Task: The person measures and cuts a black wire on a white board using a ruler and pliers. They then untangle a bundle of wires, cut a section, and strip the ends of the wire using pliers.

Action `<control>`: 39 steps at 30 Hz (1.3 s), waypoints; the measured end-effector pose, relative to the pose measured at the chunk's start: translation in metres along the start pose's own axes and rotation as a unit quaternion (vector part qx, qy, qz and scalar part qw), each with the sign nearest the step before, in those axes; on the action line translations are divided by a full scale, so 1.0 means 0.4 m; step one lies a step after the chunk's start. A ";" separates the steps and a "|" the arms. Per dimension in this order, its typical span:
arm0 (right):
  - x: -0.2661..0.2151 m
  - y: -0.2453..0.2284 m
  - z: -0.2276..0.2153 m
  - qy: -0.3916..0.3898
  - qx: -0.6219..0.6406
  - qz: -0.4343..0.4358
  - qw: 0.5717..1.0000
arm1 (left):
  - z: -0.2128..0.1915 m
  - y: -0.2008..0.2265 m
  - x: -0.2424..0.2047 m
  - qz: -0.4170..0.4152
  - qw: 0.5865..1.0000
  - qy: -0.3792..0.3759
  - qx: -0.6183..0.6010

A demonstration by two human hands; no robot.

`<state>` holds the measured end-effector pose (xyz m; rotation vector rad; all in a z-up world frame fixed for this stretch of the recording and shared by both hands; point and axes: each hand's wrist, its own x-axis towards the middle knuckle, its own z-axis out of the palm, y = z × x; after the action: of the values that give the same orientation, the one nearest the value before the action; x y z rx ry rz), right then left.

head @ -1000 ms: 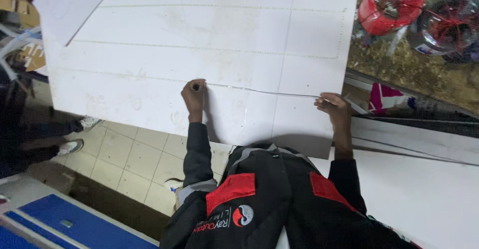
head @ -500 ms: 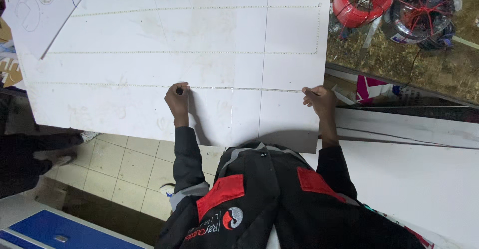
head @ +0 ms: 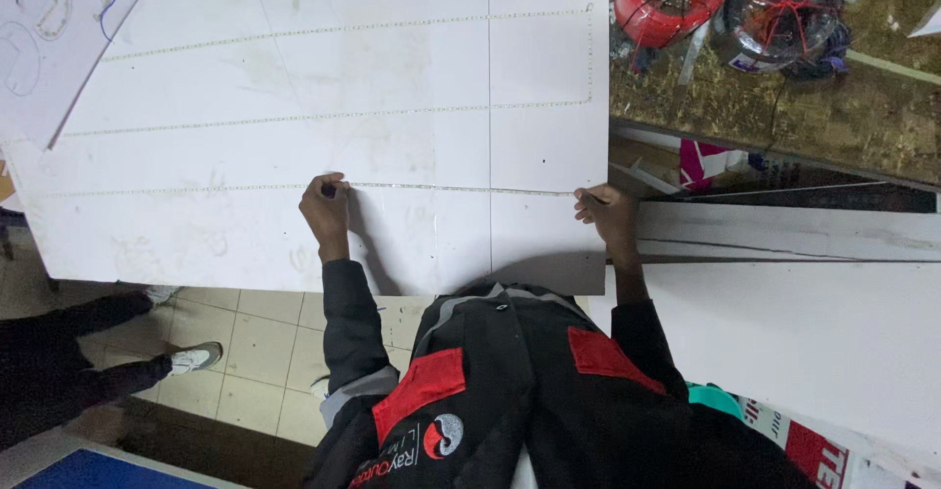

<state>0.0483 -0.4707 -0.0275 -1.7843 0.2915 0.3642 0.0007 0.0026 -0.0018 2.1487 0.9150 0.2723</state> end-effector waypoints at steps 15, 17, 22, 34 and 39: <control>0.023 -0.042 0.017 0.067 -0.060 -0.011 0.996 | -0.012 -0.049 0.009 -0.071 0.997 -0.019 -0.010; 0.031 -0.037 0.023 0.063 -0.051 -0.012 0.997 | -0.015 -0.038 0.015 -0.087 0.996 -0.019 0.001; 0.042 -0.023 0.042 0.060 -0.039 -0.058 0.996 | -0.016 -0.058 0.027 -0.088 0.995 -0.043 0.012; 0.041 -0.020 0.051 0.127 -0.066 -0.065 0.988 | -0.012 -0.040 0.034 0.019 0.998 -0.060 -0.002; 0.038 -0.025 0.044 0.103 -0.134 -0.094 0.981 | -0.010 -0.034 0.026 -0.052 0.997 -0.043 0.024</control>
<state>0.0646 -0.4515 -0.0283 -2.1016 0.2238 0.0860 -0.0007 0.0180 -0.0099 2.1307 0.9880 0.1065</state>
